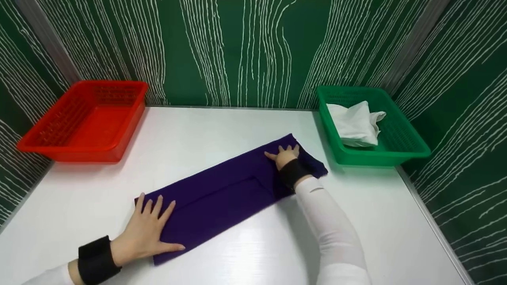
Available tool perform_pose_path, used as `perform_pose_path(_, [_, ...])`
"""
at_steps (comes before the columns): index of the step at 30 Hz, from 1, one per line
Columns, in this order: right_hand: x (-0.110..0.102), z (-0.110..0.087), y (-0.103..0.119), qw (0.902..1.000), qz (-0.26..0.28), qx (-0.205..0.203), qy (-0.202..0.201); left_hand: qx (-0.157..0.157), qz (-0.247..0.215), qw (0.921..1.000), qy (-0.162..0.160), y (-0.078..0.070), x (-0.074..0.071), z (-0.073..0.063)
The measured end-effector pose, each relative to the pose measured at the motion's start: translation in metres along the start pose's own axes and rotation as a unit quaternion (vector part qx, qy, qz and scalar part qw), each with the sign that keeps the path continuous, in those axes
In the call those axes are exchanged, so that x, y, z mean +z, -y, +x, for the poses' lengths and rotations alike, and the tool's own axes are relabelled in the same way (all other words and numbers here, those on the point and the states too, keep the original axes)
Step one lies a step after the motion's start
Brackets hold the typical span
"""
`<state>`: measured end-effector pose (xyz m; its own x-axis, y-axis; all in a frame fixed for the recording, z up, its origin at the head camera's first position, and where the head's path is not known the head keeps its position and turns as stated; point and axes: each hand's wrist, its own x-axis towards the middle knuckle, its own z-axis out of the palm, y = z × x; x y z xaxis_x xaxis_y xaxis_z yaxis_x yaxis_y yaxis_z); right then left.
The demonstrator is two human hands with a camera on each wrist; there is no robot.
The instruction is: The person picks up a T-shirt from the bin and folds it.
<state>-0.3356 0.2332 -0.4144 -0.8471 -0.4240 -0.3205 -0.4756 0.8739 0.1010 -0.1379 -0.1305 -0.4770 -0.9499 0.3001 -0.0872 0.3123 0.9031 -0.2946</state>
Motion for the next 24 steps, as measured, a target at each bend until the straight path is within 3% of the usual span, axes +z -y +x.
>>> perform_pose_path(4, [0.005,0.006,0.011,0.9964,-0.03,-0.001,-0.079,-0.008,0.07,0.9975,0.0,-0.019,-0.005,-0.009])
perform_pose_path(7, [0.007,0.016,0.015,0.9957,-0.038,0.011,-0.083,-0.011,0.099,0.995,0.004,-0.028,-0.005,-0.013])
perform_pose_path(9, [0.008,0.024,0.016,0.9972,-0.041,0.022,-0.059,-0.011,0.096,0.9953,0.002,-0.032,-0.005,-0.014])
perform_pose_path(13, [0.01,0.035,0.017,0.9964,-0.075,0.031,-0.025,0.002,0.069,0.9975,-0.009,-0.033,-0.002,-0.014])
perform_pose_path(16, [0.013,0.033,0.018,0.9955,-0.076,0.013,-0.055,0.024,0.033,0.9988,-0.028,-0.027,-0.001,-0.012])
perform_pose_path(19, [0.015,0.029,0.017,0.996,-0.032,-0.007,-0.083,0.053,-0.018,0.9975,-0.042,-0.016,0.0,-0.008])
perform_pose_path(21, [0.014,0.03,0.015,0.9981,0.024,0.0,-0.057,0.079,-0.056,0.9943,-0.045,-0.007,0.0,-0.002])
perform_pose_path(24, [0.01,0.042,0.012,0.9927,0.111,0.038,0.028,0.121,-0.101,0.987,-0.032,0.006,0.002,0.01])
